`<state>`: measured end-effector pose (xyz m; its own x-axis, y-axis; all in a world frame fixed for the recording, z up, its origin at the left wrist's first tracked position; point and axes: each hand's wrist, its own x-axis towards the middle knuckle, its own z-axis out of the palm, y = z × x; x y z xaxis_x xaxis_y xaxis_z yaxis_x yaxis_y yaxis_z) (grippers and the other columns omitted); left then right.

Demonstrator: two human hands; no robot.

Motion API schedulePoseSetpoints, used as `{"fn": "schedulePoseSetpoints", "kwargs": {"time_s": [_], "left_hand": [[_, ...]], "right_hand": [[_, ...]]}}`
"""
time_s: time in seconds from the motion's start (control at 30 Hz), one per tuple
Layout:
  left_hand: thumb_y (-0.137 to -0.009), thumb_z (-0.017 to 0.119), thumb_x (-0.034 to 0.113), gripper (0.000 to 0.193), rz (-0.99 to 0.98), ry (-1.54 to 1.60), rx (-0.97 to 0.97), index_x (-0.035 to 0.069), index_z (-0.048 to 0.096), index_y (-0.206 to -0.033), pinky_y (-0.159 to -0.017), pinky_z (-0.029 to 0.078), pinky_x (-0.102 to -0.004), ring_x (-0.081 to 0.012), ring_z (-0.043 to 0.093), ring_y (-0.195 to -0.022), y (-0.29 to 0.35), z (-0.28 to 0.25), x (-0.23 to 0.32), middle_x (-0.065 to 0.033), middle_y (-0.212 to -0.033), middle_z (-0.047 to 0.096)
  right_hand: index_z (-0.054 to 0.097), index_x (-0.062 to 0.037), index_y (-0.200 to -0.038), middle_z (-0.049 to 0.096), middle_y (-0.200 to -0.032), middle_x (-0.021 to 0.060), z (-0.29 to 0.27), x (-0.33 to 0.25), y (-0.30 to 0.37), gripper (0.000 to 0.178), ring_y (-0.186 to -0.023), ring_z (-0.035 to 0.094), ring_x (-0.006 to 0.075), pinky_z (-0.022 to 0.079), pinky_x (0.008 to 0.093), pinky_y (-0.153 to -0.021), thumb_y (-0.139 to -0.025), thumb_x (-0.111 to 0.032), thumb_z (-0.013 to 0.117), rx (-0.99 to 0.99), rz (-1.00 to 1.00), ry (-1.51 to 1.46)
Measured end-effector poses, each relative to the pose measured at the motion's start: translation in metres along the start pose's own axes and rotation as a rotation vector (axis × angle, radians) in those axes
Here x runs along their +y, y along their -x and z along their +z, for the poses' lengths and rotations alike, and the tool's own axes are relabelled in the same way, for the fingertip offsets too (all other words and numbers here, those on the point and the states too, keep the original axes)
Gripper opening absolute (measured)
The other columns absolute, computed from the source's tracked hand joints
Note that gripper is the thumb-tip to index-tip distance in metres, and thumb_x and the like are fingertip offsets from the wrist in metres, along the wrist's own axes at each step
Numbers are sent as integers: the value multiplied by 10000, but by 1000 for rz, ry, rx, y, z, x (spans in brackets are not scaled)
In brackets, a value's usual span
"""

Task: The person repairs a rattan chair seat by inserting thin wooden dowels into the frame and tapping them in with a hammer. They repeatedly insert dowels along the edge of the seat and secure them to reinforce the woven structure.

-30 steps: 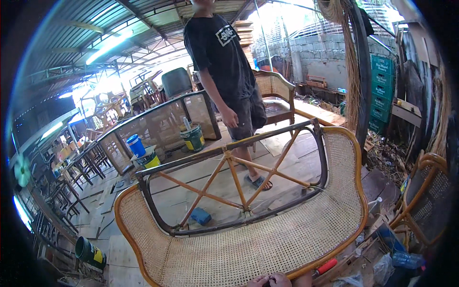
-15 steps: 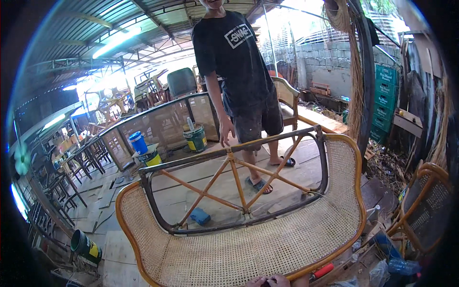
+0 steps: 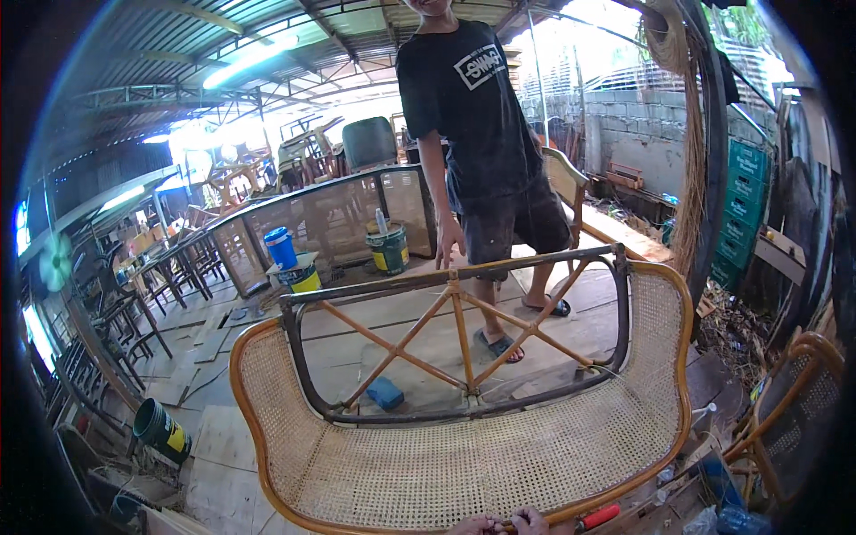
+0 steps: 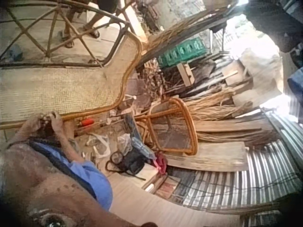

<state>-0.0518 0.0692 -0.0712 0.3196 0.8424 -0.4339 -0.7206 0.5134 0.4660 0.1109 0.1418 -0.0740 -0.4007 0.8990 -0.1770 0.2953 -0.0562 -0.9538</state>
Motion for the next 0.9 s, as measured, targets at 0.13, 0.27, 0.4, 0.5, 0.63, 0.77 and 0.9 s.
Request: {"fn": "schedulePoseSetpoints", "kwargs": {"time_s": [0.13, 0.27, 0.4, 0.5, 0.63, 0.77, 0.9], "left_hand": [[-900, 451, 189, 180, 38, 10, 128, 52, 552, -958, -617, 491, -296, -173, 577, -760, -19, -34, -10, -68, -888, 605], [-886, 445, 125, 120, 28, 192, 95, 57, 542, -898, -592, 491, -291, -166, 560, -700, -16, -35, -12, -58, -820, 589], [-868, 461, 102, 114, -60, 21, 69, 42, 555, -890, -567, 491, -280, -166, 563, -640, -15, -31, -10, -71, -749, 584], [-860, 469, 96, 117, -54, -68, 99, 27, 562, -879, -552, 491, -278, -167, 562, -615, -21, -26, -19, -83, -717, 581], [-892, 443, 155, 178, -177, 157, 61, 31, 547, -819, -478, 425, -263, -153, 478, -523, -19, 30, -7, -43, -629, 510], [-929, 405, 258, 274, -263, 395, -416, 79, 510, -751, -378, 314, -246, -114, 352, -420, -25, 27, -11, 22, -515, 384], [-944, 397, 317, 311, -283, 163, -48, 113, 497, -732, -326, 250, -225, -79, 315, -386, -42, -15, -24, 41, -478, 348]], "right_hand": [[583, -2, -983, 628, -862, 137, 1, -7, 10, 209, -826, 584, 247, 454, 352, -761, -847, -159, 558, 50, -114, 69], [602, 0, -923, 628, -816, 126, -1, -16, 18, 172, -784, 582, 239, 463, 348, -732, -830, -142, 570, 53, -90, -7], [615, -3, -905, 632, -823, 132, -3, -26, 21, 170, -763, 588, 238, 473, 334, -717, -809, -139, 581, 77, -83, -33], [621, -6, -922, 636, -815, 128, -12, -56, 31, 189, -758, 593, 230, 475, 325, -721, -798, -144, 586, 82, 6, -58], [629, -11, -939, 639, -815, 121, -28, -82, 38, 200, -762, 595, 210, 476, 316, -728, -796, -144, 587, 15, 102, -192], [637, -13, -913, 643, -812, 108, -29, -77, 40, 182, -751, 596, 187, 476, 303, -715, -801, -151, 593, 41, 147, -263], [644, -27, -891, 648, -803, 96, -33, -89, 41, 171, -742, 598, 172, 476, 299, -706, -806, -168, 598, 44, 160, -202]]}}
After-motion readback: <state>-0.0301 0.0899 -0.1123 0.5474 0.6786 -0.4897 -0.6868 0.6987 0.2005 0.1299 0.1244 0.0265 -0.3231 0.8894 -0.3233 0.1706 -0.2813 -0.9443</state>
